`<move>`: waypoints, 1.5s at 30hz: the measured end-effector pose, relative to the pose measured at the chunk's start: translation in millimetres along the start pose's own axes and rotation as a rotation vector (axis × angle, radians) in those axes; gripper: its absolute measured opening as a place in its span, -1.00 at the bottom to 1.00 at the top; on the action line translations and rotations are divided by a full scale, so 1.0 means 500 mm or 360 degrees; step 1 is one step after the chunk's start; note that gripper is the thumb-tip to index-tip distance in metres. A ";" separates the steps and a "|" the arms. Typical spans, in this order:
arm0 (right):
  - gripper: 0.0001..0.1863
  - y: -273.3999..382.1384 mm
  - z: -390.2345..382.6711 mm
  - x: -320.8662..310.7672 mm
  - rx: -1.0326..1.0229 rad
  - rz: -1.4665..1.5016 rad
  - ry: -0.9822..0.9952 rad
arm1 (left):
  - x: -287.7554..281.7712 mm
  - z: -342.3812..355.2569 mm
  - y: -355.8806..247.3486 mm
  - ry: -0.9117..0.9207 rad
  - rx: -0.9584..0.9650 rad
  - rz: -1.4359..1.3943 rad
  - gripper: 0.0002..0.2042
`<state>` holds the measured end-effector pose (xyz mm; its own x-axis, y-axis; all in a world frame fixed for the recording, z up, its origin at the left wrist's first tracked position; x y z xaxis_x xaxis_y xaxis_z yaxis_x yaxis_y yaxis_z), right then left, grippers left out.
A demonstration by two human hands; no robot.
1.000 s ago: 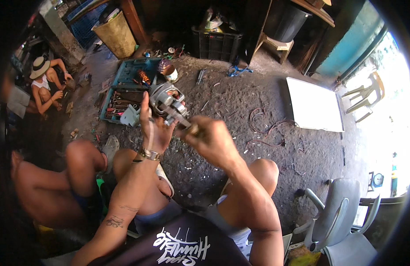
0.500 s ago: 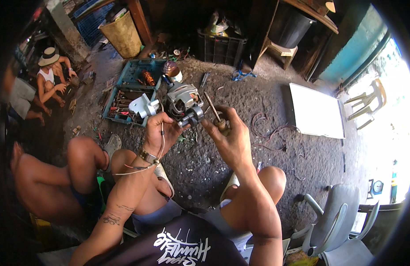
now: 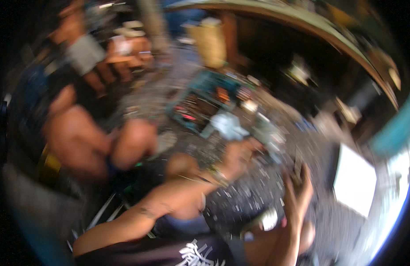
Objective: The person sits on the floor and uses a screwdriver to disassemble a small electronic component, removing screws and separating parts. A coworker places a flat-screen TV on the floor nearby, but the wearer continues working on the small component.
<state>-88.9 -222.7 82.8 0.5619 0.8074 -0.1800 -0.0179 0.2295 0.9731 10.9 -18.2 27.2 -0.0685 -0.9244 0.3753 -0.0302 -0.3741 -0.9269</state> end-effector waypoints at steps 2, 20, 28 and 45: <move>-0.51 0.017 0.003 -0.077 -0.0193 -0.0317 -0.0041 | -0.007 0.020 0.012 0.0071 -0.0214 -0.0172 -0.63; -0.61 -0.680 -0.136 -0.624 0.1034 -0.0460 -0.1093 | 0.079 0.093 0.088 0.0392 -0.0869 -0.0733 -0.31; -0.59 -1.155 -0.308 -0.426 0.1757 -0.0601 -0.0926 | 0.038 0.115 0.113 0.0004 -0.0821 -0.0464 -0.31; -0.62 -1.269 0.379 -0.851 0.1097 -0.1151 -0.1309 | -0.008 0.220 0.403 -0.0186 -0.1087 0.0208 -0.17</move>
<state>-160.0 -815.0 -430.9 0.6102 -0.0077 -0.7922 0.7909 -0.0535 0.6097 114.6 -97.9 -161.1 -0.0080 -0.9748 0.2229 -0.6507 -0.1642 -0.7413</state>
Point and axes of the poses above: each hand's wrist, its own z-axis towards the middle knuckle, its own x-axis out of the palm, y = z × x, the point moved 8 cm from there along z, towards the middle knuckle, and after that the axes turned 11 degrees about -y, right-handed, at the moved point
